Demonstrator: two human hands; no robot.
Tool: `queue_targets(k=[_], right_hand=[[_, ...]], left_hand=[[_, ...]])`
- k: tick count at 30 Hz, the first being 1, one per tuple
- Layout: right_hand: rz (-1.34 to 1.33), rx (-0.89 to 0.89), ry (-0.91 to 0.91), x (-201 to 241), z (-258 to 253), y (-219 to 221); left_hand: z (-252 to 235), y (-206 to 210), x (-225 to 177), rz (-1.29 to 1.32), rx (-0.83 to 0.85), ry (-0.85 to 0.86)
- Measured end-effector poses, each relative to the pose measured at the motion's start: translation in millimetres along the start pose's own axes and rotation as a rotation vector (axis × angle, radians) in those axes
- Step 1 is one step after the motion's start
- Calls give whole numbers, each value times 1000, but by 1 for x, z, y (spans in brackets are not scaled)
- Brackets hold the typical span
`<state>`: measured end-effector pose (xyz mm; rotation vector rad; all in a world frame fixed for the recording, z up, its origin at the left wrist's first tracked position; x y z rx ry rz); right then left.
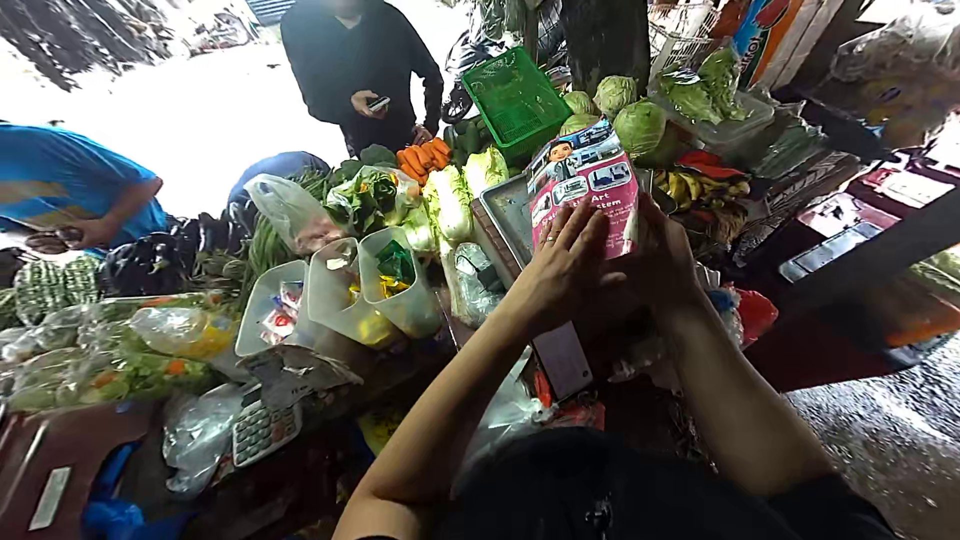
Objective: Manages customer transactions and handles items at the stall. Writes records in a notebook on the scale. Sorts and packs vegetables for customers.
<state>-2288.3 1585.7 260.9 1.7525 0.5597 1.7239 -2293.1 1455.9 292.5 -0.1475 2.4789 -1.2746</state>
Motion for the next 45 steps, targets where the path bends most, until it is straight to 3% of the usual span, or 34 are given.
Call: queue_targets(k=[8, 13, 18, 21, 23, 27, 29, 31, 35, 38, 40, 45], right_hand=[[-167, -48, 48, 5, 4, -16], [-127, 4, 30, 13, -2, -17], [-100, -53, 41, 19, -9, -10], [-124, -67, 31, 23, -16, -1], [-40, -45, 18, 26, -22, -1], [396, -79, -76, 52, -42, -40], [604, -154, -7, 67, -52, -66], [857, -207, 31, 83, -64, -75], [1171, -371, -126, 118, -60, -88], [1323, -376, -158, 122, -50, -84], [1425, -394, -147, 117, -51, -74], [1725, -470, -105, 110, -46, -55]], left_hand=[[-8, 5, -6, 210, -125, -164], [-5, 0, -13, 171, -223, -162], [6, -20, -19, -136, -463, -178], [20, -33, -11, -234, -508, -361], [40, -42, 5, -43, -647, -535], [94, -35, 41, 686, -925, -794], [111, -29, 37, 818, -837, -868], [132, -22, 32, 789, -699, -921], [187, -17, 38, 441, -561, -1051], [222, 1, 56, 162, -297, -1191], [241, 23, 73, 123, -151, -1290], [257, 64, 114, 175, -183, -1376]])
Point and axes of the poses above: each hand's wrist, its own z-axis away from the middle knuckle, its own y-axis out of the palm, x = y × z, the point moved 8 cm from there along -z, towards the middle knuckle, and after that the axes turned 8 degrees about y, right-handed, at the moved point
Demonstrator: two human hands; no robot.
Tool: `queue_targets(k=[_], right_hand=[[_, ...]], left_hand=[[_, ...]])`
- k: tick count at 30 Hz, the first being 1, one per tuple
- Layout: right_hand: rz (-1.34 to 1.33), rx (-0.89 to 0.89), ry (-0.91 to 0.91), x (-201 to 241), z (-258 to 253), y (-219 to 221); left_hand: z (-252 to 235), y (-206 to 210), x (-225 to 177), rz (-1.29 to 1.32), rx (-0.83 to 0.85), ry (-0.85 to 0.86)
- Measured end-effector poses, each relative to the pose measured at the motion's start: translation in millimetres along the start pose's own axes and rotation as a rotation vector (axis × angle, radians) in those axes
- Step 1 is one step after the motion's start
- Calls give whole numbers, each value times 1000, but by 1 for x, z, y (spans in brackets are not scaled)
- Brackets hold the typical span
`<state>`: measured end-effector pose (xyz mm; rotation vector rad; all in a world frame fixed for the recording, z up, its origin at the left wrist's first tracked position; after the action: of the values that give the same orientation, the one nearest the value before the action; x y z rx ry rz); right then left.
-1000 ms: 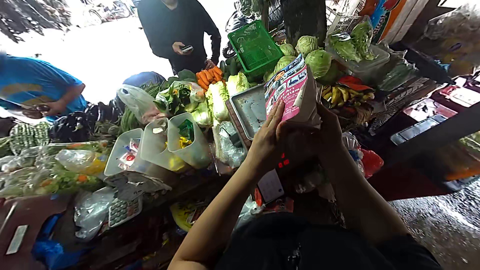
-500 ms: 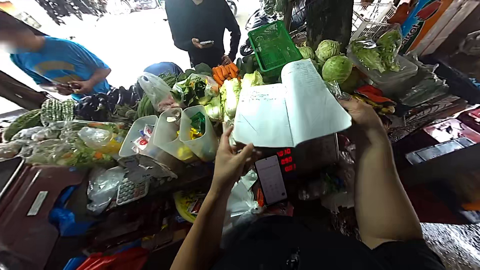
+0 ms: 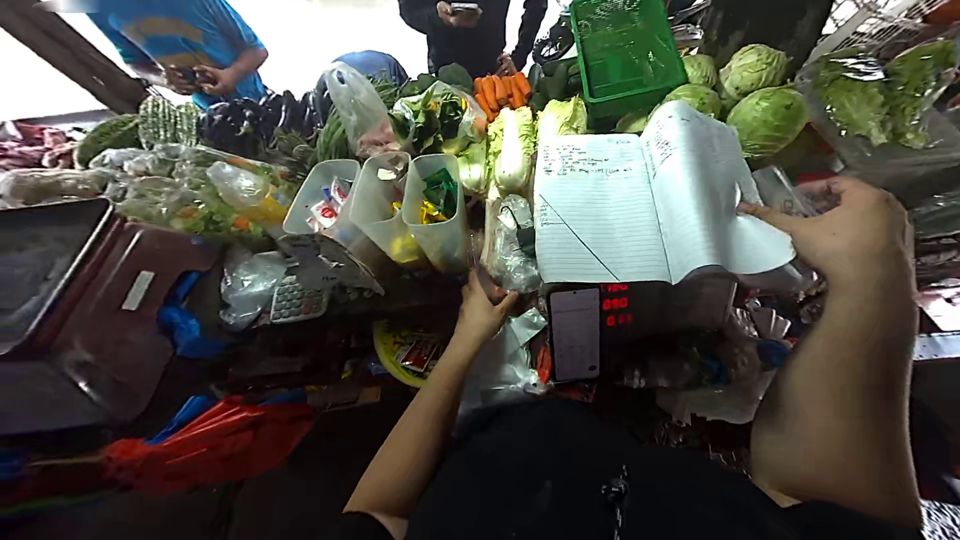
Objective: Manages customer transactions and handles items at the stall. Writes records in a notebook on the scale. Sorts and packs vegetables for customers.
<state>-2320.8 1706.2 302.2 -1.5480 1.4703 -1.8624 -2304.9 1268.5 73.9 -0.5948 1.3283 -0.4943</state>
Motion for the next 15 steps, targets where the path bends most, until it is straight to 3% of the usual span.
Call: queue_targets(k=[5, 11, 15], right_hand=[[43, -4, 39, -1, 47, -1], [-93, -47, -44, 8, 64, 11], [-206, 34, -51, 11, 45, 26]], left_hand=[[-26, 12, -3, 219, -106, -1], [-35, 19, -44, 64, -234, 426], [-34, 30, -30, 19, -137, 447]])
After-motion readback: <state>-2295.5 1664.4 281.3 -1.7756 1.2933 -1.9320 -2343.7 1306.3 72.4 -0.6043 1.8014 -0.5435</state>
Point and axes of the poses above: each hand's wrist, its own z-axis away from the middle knuckle, its own y-axis out of the palm, x = y × z, the point moved 8 cm from there along -z, towards the middle knuckle, and after that the axes turned 8 degrees about y, right-handed, at the moved point
